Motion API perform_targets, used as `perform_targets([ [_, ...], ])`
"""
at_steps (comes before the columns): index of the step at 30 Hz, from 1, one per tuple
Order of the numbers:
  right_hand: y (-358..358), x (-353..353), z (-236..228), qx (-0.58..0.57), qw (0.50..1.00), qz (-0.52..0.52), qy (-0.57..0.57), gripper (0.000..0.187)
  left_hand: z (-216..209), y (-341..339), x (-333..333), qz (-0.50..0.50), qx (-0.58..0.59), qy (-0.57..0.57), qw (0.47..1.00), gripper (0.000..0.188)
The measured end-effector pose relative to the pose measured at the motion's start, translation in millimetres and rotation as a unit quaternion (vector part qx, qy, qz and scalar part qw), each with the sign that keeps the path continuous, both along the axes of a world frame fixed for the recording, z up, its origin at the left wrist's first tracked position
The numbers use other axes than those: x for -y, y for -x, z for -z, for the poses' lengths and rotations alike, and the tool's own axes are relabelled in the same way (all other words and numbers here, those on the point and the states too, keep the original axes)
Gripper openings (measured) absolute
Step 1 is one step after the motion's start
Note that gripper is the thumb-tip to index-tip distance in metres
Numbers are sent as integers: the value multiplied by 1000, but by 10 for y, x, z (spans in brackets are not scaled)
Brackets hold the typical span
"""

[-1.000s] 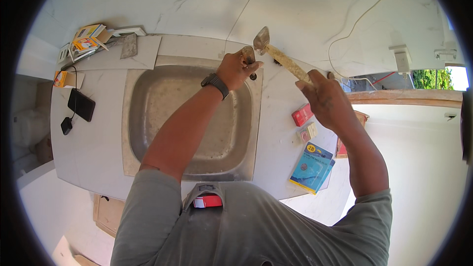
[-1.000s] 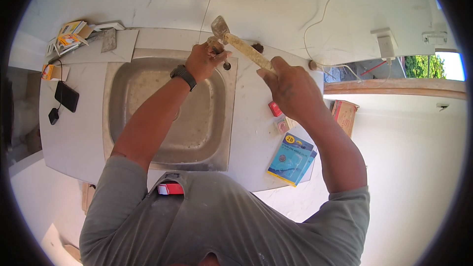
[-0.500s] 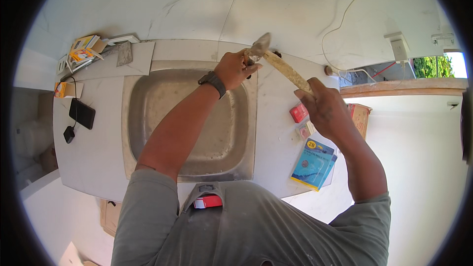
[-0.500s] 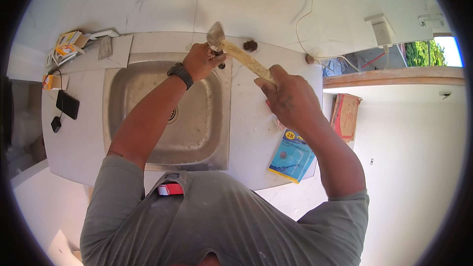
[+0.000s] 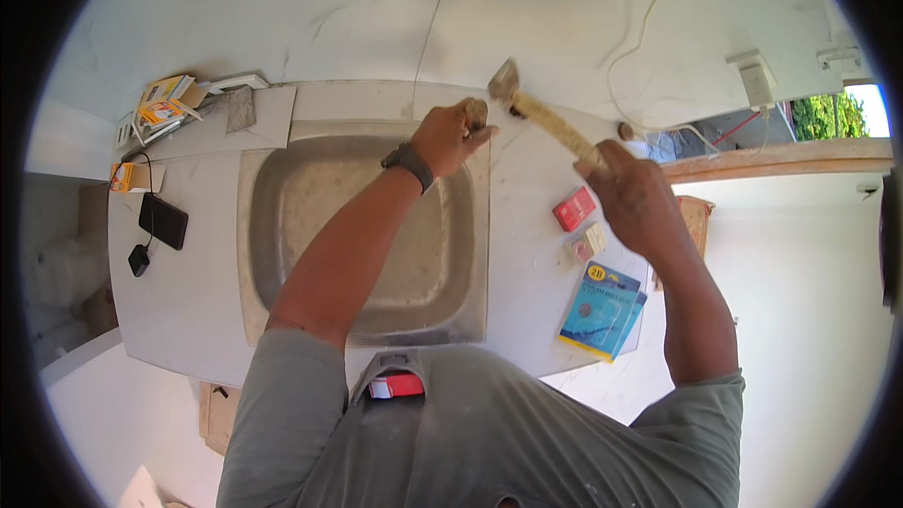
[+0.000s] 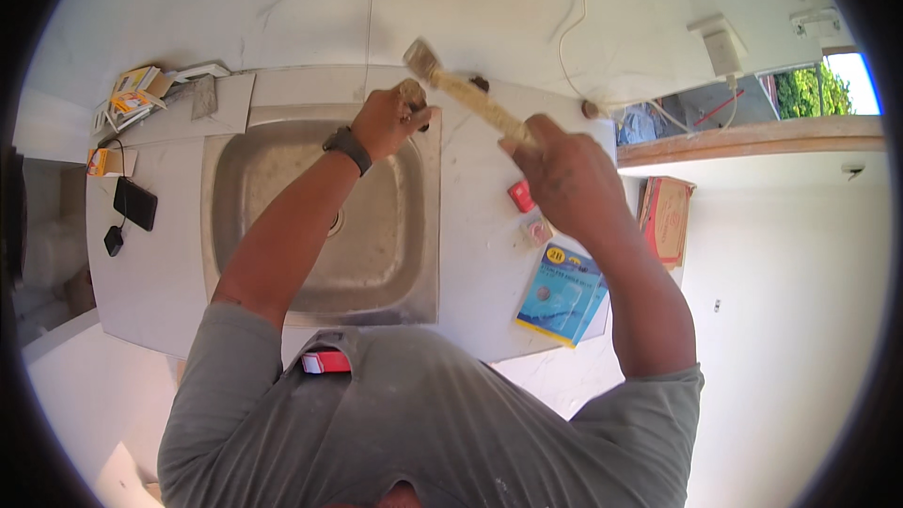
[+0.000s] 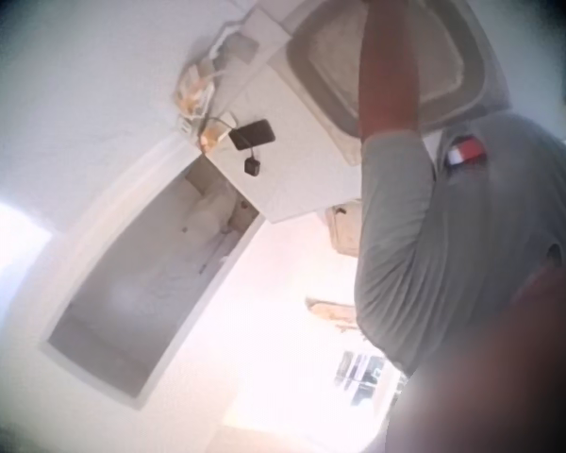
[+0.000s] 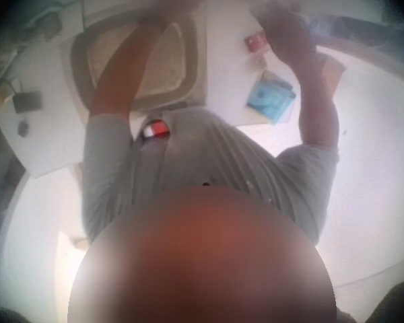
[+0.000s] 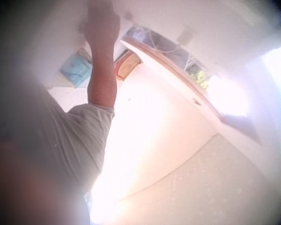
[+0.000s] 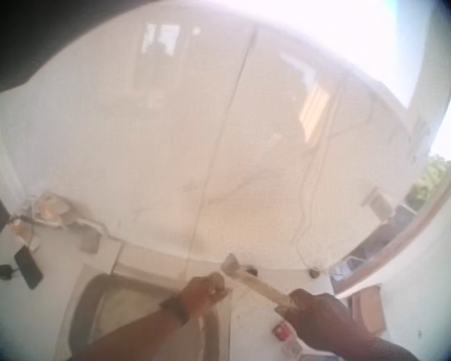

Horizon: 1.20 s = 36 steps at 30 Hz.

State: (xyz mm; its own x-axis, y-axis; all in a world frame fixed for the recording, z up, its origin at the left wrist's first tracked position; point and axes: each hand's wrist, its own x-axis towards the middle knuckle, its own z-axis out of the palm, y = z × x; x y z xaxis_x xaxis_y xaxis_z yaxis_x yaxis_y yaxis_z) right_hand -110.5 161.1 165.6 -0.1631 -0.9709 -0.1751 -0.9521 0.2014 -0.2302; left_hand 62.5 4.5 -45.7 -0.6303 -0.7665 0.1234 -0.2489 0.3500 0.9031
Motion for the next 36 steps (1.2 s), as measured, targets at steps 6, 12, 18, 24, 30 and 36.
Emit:
perform_targets([
  [6, 157, -229, -24, 156, 980, 90, 82, 35, -7, -121, 0, 77, -93, -19, 992, 31],
  [12, 162, -288, 12, 121, 984, 117, 60, 38, -54, -189, 163, 58, -42, -31, 997, 30],
  [18, 173, -237, 66, 129, 985, 90, 68, 36, -91, -180, 136, 60, -45, -29, 997, 26],
  [24, 85, -207, 49, 140, 984, 98, 40, 33, 44, -114, 111, 60, -59, -43, 996, 30],
  [30, 12, -176, 34, 138, 985, 97, 29, 32, 28, -133, 128, 70, -33, -28, 997, 35],
  [36, -84, 21, -406, 167, 971, 38, 169, 33, -19, -120, 103, 82, -28, -12, 996, 35],
])
